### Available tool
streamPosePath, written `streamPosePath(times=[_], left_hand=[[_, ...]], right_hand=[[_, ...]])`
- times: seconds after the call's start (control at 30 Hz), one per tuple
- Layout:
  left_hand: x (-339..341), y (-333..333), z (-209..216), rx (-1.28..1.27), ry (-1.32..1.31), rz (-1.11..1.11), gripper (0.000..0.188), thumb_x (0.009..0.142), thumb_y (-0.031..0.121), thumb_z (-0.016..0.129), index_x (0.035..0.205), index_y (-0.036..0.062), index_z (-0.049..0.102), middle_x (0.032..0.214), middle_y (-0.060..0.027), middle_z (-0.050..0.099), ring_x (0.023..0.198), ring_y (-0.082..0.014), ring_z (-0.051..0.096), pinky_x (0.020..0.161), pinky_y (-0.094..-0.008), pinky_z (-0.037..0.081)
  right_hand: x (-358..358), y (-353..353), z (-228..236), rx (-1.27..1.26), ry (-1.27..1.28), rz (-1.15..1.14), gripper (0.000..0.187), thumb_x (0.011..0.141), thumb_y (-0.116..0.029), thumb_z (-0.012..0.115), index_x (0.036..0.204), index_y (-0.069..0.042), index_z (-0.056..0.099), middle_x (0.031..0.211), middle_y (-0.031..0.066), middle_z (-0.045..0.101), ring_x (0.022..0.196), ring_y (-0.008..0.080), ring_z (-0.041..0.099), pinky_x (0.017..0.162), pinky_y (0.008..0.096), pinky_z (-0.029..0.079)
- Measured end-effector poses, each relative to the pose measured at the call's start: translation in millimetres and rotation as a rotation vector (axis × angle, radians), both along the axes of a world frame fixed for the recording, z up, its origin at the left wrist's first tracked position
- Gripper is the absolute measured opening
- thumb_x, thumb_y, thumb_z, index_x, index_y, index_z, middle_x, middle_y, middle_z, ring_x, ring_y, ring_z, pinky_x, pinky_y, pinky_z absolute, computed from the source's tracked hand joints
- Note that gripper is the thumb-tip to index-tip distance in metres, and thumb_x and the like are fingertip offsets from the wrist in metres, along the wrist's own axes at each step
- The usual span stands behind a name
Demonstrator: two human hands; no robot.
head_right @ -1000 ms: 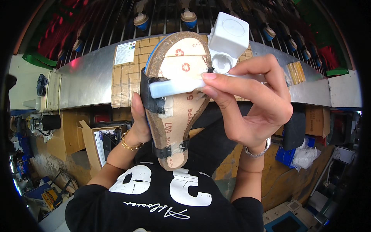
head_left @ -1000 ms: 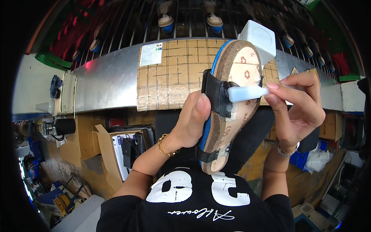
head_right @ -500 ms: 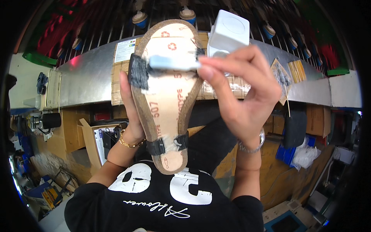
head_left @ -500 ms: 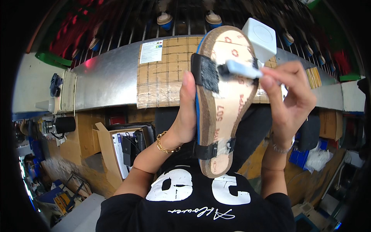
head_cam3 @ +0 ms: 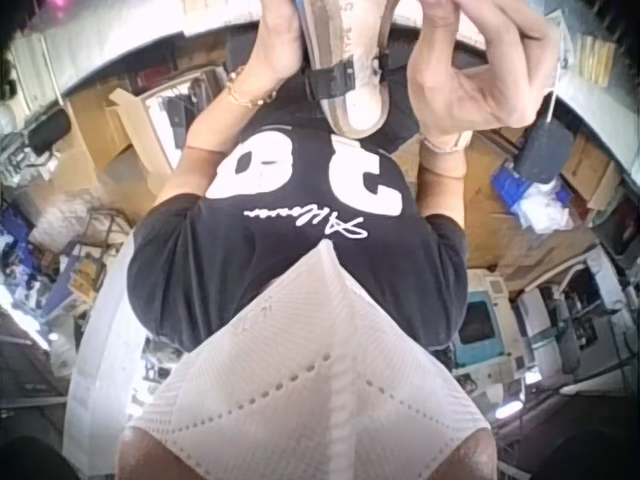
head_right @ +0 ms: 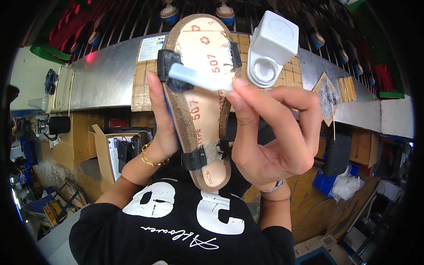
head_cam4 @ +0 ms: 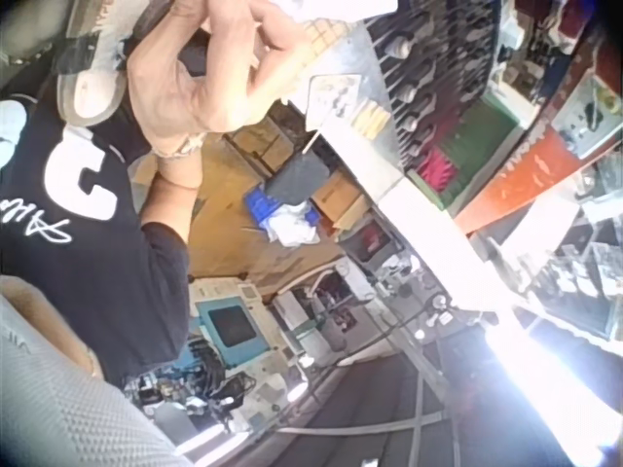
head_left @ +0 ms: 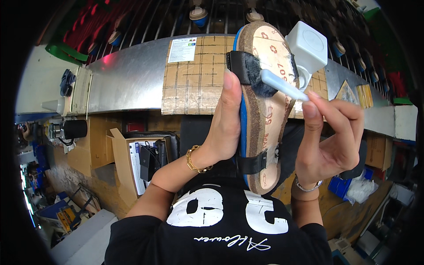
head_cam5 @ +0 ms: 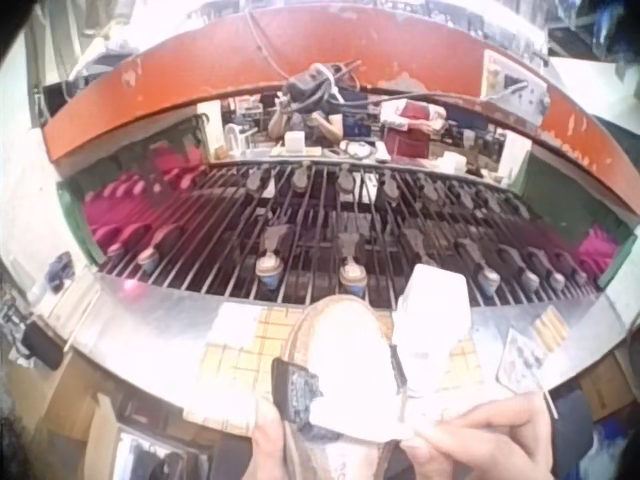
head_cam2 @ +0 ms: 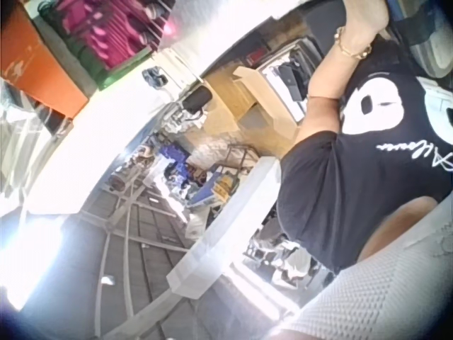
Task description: The person holds a sandal sole and uses a small brush to apply white glue from a container onto the sole surface. The person repeatedly dips the brush into the glue and spreads it across the sole, rotating the sandal to cover different areas.
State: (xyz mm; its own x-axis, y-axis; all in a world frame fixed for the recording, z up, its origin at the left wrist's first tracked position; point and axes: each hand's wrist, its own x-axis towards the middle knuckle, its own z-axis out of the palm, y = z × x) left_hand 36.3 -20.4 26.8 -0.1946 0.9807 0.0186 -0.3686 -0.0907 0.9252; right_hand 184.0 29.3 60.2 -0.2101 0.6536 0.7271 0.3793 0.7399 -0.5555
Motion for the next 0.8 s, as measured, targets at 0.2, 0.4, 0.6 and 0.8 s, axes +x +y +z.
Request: streamPosePath(times=[0.2, 0.4, 0.6, 0.8], left_hand=[[2.2, 1.1, 7.9, -0.012, -0.089, -0.063, 0.091, 0.100, 0.073, 0.014, 0.141, -0.0009, 0.046, 0.127, -0.0130, 0.062, 0.111, -0.0156, 0.062, 0.097, -0.0310, 0.050], [-0.2, 4.4, 12.1, -0.035, -0.079, -0.073, 0.094, 0.098, 0.076, 0.013, 0.140, 0.0003, 0.049, 0.126, -0.0143, 0.064, 0.111, -0.0182, 0.065, 0.096, -0.0322, 0.053], [-3.8, 7.3, 9.5, -0.033, -0.103, -0.064, 0.095, 0.096, 0.078, 0.014, 0.142, 0.0005, 0.046, 0.127, -0.0165, 0.064, 0.112, -0.0197, 0.066, 0.096, -0.0340, 0.055], [-4.2, 9.3, 8.6, -0.041, -0.061, -0.002, 0.095, 0.097, 0.077, 0.015, 0.145, 0.0002, 0.041, 0.131, -0.0199, 0.060, 0.111, -0.0239, 0.068, 0.095, -0.0370, 0.058]], right_hand=[[10.4, 26.9, 3.7, 0.012, 0.006, 0.213, 0.020, 0.075, 0.002, 0.080, 0.095, -0.001, 0.078, 0.087, 0.0065, 0.059, 0.082, 0.0150, 0.054, 0.073, 0.0260, 0.041], [20.2, 47.8, 2.7, -0.047, -0.012, 0.405, 0.021, 0.070, 0.001, 0.081, 0.091, -0.003, 0.079, 0.087, 0.0072, 0.059, 0.082, 0.0153, 0.054, 0.068, 0.0252, 0.040], [29.7, 48.1, 3.8, -0.087, -0.106, 0.443, 0.024, 0.065, -0.003, 0.084, 0.089, -0.006, 0.081, 0.088, 0.0085, 0.060, 0.080, 0.0157, 0.055, 0.065, 0.0260, 0.038], [32.4, 43.9, 8.4, -0.042, -0.179, 0.484, 0.023, 0.062, -0.011, 0.086, 0.084, -0.009, 0.082, 0.080, 0.0066, 0.059, 0.074, 0.0154, 0.053, 0.063, 0.0259, 0.033]])
